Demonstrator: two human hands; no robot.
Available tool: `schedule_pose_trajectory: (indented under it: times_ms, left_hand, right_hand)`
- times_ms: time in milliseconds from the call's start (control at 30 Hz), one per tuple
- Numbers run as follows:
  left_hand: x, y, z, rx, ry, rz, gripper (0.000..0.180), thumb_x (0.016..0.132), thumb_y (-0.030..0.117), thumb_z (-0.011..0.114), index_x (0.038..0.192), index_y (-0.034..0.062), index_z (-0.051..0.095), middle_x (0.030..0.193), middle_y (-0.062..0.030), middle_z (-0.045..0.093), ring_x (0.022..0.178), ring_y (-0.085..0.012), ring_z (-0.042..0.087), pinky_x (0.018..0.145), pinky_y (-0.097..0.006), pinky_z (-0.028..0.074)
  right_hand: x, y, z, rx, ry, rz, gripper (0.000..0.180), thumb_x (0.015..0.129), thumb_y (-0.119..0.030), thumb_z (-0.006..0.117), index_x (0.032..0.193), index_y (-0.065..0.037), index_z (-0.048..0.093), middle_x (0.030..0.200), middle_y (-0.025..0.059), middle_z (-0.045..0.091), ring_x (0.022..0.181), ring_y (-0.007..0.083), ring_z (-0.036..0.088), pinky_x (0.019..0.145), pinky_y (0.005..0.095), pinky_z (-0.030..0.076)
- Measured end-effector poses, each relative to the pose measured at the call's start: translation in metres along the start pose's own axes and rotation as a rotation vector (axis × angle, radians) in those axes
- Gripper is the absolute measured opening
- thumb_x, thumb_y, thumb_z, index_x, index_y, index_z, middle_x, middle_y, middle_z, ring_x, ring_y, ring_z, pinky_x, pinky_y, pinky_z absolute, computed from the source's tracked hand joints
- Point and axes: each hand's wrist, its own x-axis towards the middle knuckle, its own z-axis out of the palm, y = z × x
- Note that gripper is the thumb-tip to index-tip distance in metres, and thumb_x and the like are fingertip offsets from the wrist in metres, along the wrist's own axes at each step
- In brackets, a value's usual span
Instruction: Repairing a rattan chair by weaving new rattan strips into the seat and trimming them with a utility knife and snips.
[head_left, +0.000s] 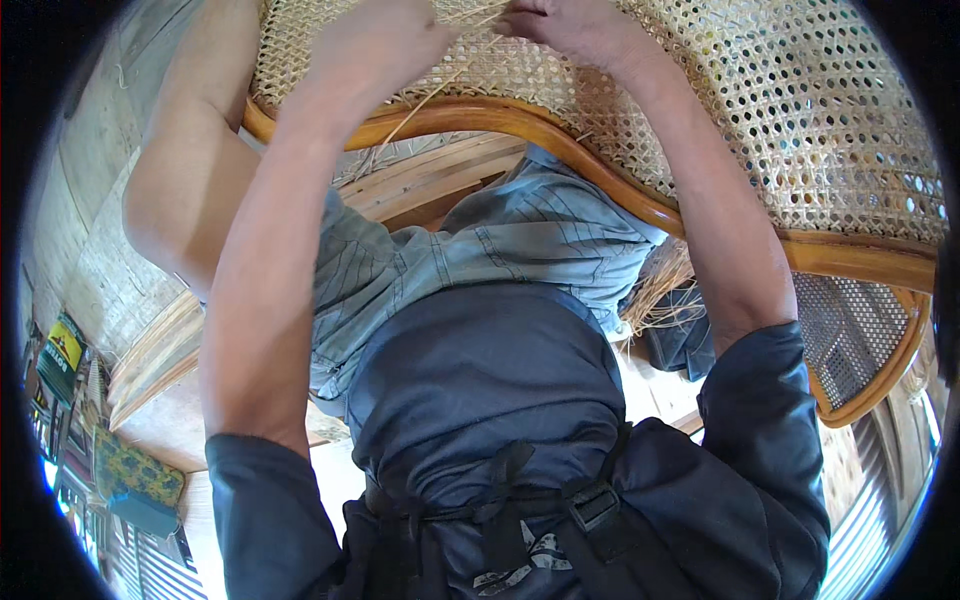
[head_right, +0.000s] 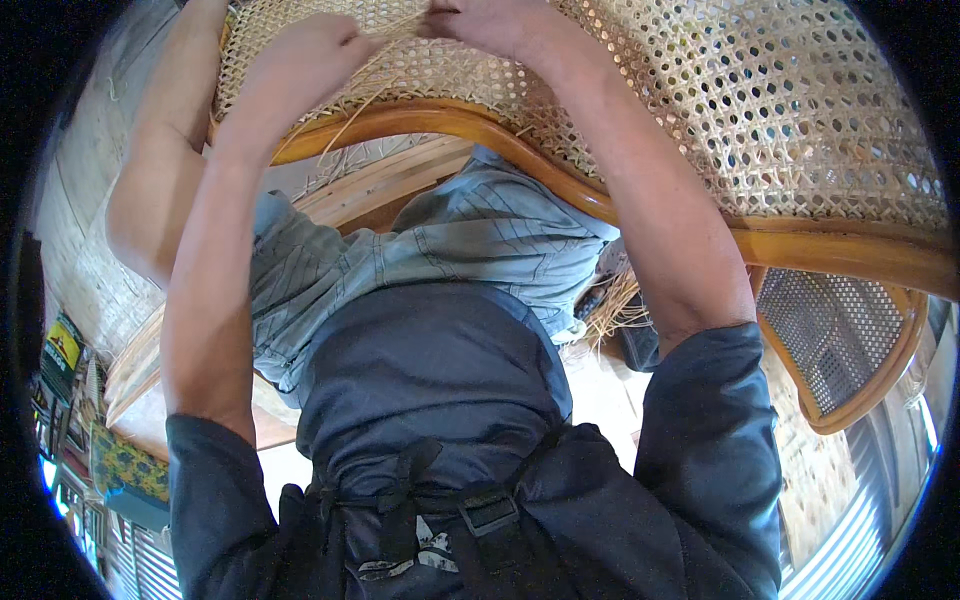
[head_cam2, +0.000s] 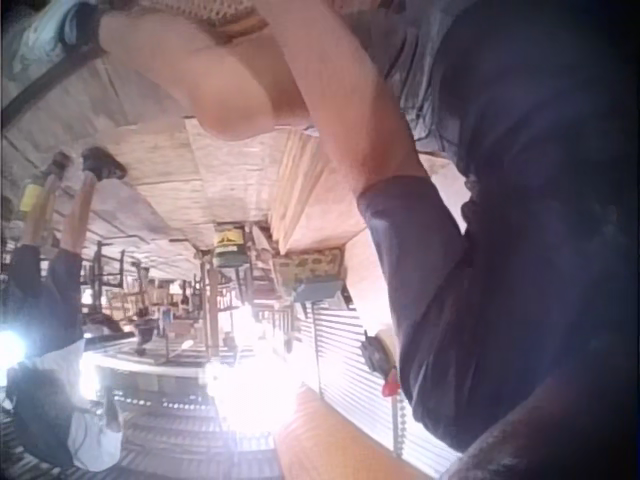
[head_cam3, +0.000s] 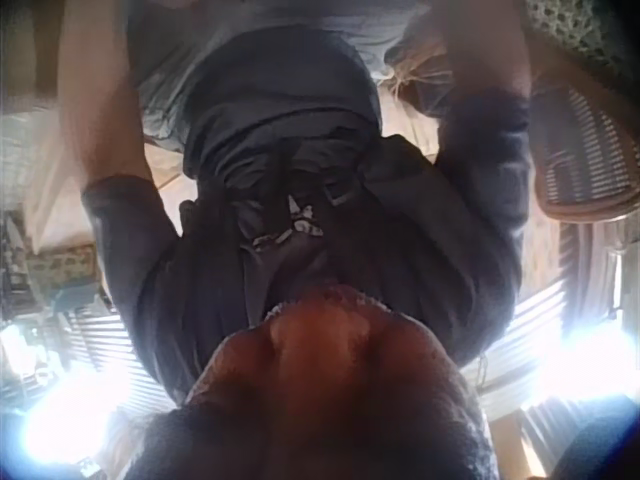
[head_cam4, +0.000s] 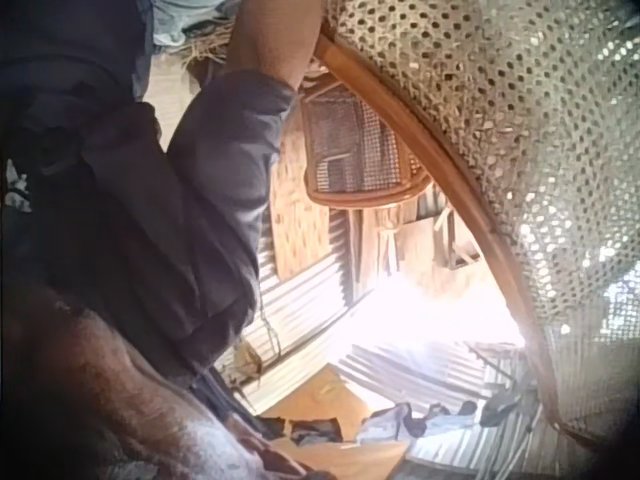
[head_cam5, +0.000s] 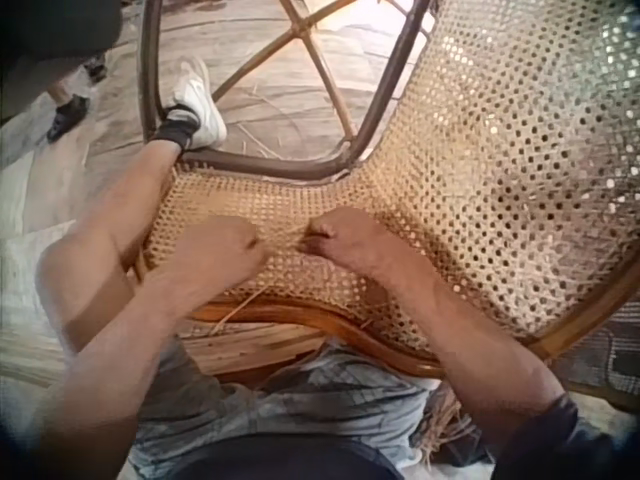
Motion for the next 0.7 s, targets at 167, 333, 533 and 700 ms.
schedule_pose_trajectory:
  times_ms: [167, 333, 533, 700]
  left_hand:
    - [0.045, 0.041, 0.017, -0.025, -0.228, -0.154, 0.026, 0.077, 0.015, 0.053, 0.088, -0.0026, 0.067, 0.089, -0.025, 0.064, 0.085, -0.0363, 0.063, 0.074, -0.043, 0.05]
    - [0.045, 0.022, 0.025, -0.3, 0.085, 0.282, 0.026, 0.076, 0.016, 0.054, 0.088, -0.0028, 0.067, 0.087, -0.0245, 0.064, 0.084, -0.0362, 0.064, 0.074, -0.043, 0.05]
    - [0.088, 0.035, 0.035, 0.111, -0.392, -0.028, 0.028, 0.073, 0.017, 0.056, 0.091, -0.001, 0.068, 0.097, -0.022, 0.064, 0.089, -0.0344, 0.063, 0.076, -0.041, 0.05]
    - [0.104, 0.037, 0.034, 0.284, -0.621, -0.016, 0.028, 0.074, 0.015, 0.055, 0.095, 0.0026, 0.069, 0.1, -0.021, 0.064, 0.096, -0.0307, 0.062, 0.082, -0.041, 0.048]
  right_hand:
    - [0.001, 0.033, 0.01, -0.224, 0.0, 0.291, 0.025, 0.082, -0.023, 0.059, 0.094, -0.002, 0.066, 0.091, 0.0215, 0.064, 0.085, 0.0343, 0.062, 0.076, 0.0401, 0.048]
    - [0.003, 0.025, 0.011, -0.154, 0.21, 0.25, 0.022, 0.077, -0.017, 0.061, 0.091, -0.002, 0.067, 0.094, 0.0226, 0.063, 0.09, 0.0335, 0.062, 0.079, 0.0409, 0.048]
    - [0.025, 0.051, 0.025, -0.314, 0.16, 0.337, 0.019, 0.075, -0.014, 0.059, 0.086, -0.003, 0.068, 0.088, 0.0233, 0.064, 0.085, 0.0344, 0.063, 0.075, 0.0425, 0.049]
    - [0.028, 0.041, 0.03, -0.339, 0.21, 0.271, 0.016, 0.073, -0.012, 0.058, 0.081, -0.002, 0.068, 0.085, 0.0234, 0.064, 0.083, 0.0347, 0.064, 0.073, 0.0422, 0.05]
